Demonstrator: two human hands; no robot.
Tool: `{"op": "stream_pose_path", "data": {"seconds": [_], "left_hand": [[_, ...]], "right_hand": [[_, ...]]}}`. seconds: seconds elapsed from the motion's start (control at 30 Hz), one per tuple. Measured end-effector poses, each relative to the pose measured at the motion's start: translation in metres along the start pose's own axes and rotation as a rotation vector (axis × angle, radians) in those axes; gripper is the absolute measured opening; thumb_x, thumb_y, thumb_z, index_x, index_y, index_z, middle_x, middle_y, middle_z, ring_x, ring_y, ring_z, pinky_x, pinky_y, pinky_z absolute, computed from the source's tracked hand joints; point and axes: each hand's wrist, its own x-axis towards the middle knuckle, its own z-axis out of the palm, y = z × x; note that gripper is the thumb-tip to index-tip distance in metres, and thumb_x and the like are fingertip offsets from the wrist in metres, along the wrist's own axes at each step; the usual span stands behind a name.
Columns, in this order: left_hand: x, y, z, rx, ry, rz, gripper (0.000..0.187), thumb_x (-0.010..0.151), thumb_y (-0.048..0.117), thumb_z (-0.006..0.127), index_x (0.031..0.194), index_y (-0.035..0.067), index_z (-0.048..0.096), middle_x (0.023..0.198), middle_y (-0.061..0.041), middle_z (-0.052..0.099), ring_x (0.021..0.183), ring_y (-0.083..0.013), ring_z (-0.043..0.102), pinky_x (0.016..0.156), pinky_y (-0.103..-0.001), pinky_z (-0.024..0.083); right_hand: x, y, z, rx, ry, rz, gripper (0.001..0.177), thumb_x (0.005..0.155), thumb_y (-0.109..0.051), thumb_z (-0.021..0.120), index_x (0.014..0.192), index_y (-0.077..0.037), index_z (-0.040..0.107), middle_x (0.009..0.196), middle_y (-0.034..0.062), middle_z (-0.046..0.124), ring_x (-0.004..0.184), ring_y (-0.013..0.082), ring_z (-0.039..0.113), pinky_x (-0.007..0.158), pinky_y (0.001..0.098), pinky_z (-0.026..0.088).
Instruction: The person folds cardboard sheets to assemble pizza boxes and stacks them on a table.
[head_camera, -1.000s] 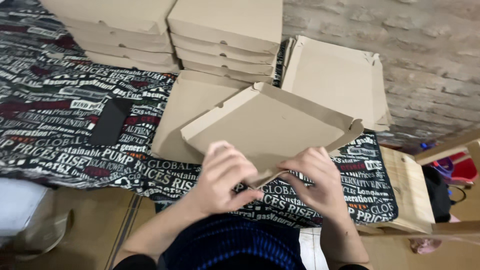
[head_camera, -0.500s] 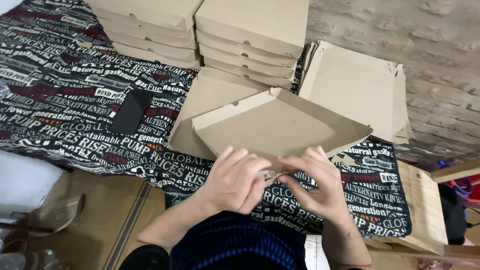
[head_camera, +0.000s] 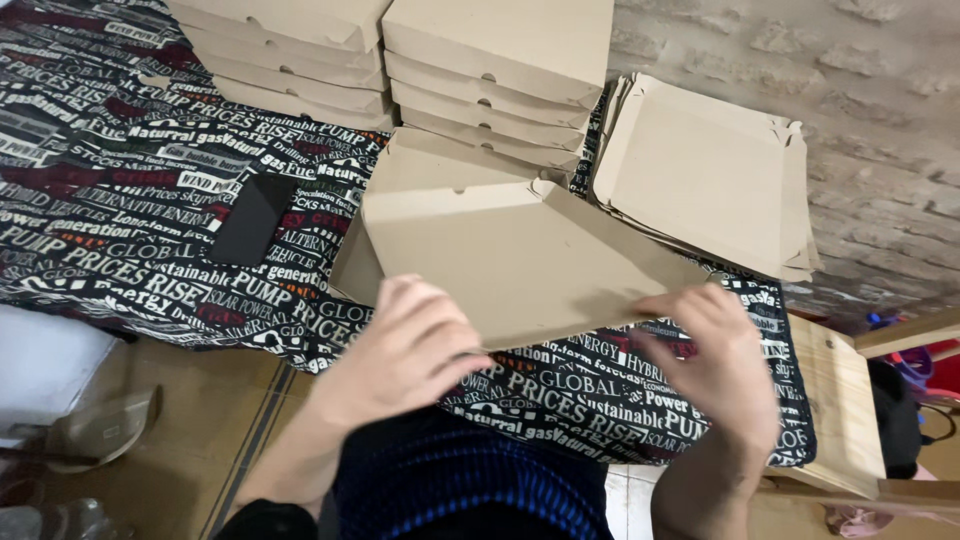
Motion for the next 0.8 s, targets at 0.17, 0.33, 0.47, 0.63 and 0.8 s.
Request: {"op": "stream_pose_path", "data": {"seconds": [0.17, 0.33, 0.47, 0.63, 0.8], "left_hand": [[-0.023, -0.050, -0.028, 0.003, 0.070, -0.059, 0.025, 0.104, 0.035, 0.101, 0.111, 0.028, 0.078, 0.122, 0.004, 0.069, 0.127, -0.0306, 0.062, 0.125, -0.058, 0.049], [-0.048, -0.081, -0.064, 0.236, -0.087, -0.519, 0.035, 0.096, 0.035, 0.107, 0.117, 0.021, 0.084, 0.144, -0.003, 0.075, 0.149, -0.0388, 0.059, 0.133, -0.066, 0.043], [-0.051, -0.051, -0.053, 0.545, -0.200, -0.649, 0.039, 0.098, 0.033, 0.101, 0.132, 0.021, 0.085, 0.159, -0.007, 0.072, 0.166, -0.0425, 0.051, 0.139, -0.077, 0.033], [-0.029, 0.007, 0.014, -0.229, -0.113, -0.597, 0.022, 0.105, 0.031, 0.091, 0.124, 0.024, 0.082, 0.140, 0.004, 0.080, 0.151, -0.0237, 0.066, 0.148, -0.072, 0.014], [-0.044, -0.005, 0.066, 0.327, 0.300, -0.182, 0.007, 0.118, 0.024, 0.084, 0.114, 0.024, 0.090, 0.117, 0.004, 0.084, 0.110, -0.0189, 0.081, 0.124, -0.059, 0.050]], "right_hand": [[-0.014, 0.041, 0.010, -0.050, -0.061, 0.124, 0.036, 0.091, 0.001, 0.100, 0.121, -0.019, 0.095, 0.117, 0.0024, 0.095, 0.127, 0.0378, 0.084, 0.119, 0.0534, 0.058], [0.006, 0.028, 0.049, 0.131, -0.041, 0.070, 0.032, 0.090, 0.006, 0.098, 0.112, -0.016, 0.097, 0.114, 0.0070, 0.097, 0.128, 0.0403, 0.084, 0.130, 0.0587, 0.054], [0.042, -0.009, 0.080, 0.159, -0.115, -0.161, 0.029, 0.092, -0.001, 0.097, 0.114, -0.021, 0.094, 0.110, 0.0011, 0.095, 0.114, 0.0323, 0.086, 0.122, 0.0539, 0.061], [0.075, -0.047, 0.096, 0.354, -0.171, -0.290, 0.025, 0.099, -0.003, 0.093, 0.119, -0.018, 0.093, 0.104, 0.0042, 0.091, 0.104, 0.0318, 0.087, 0.108, 0.0521, 0.066], [0.104, -0.046, 0.092, 0.637, -0.291, -0.273, 0.043, 0.093, -0.014, 0.105, 0.133, -0.009, 0.090, 0.109, 0.0148, 0.093, 0.102, 0.0372, 0.087, 0.100, 0.0562, 0.067]]}}
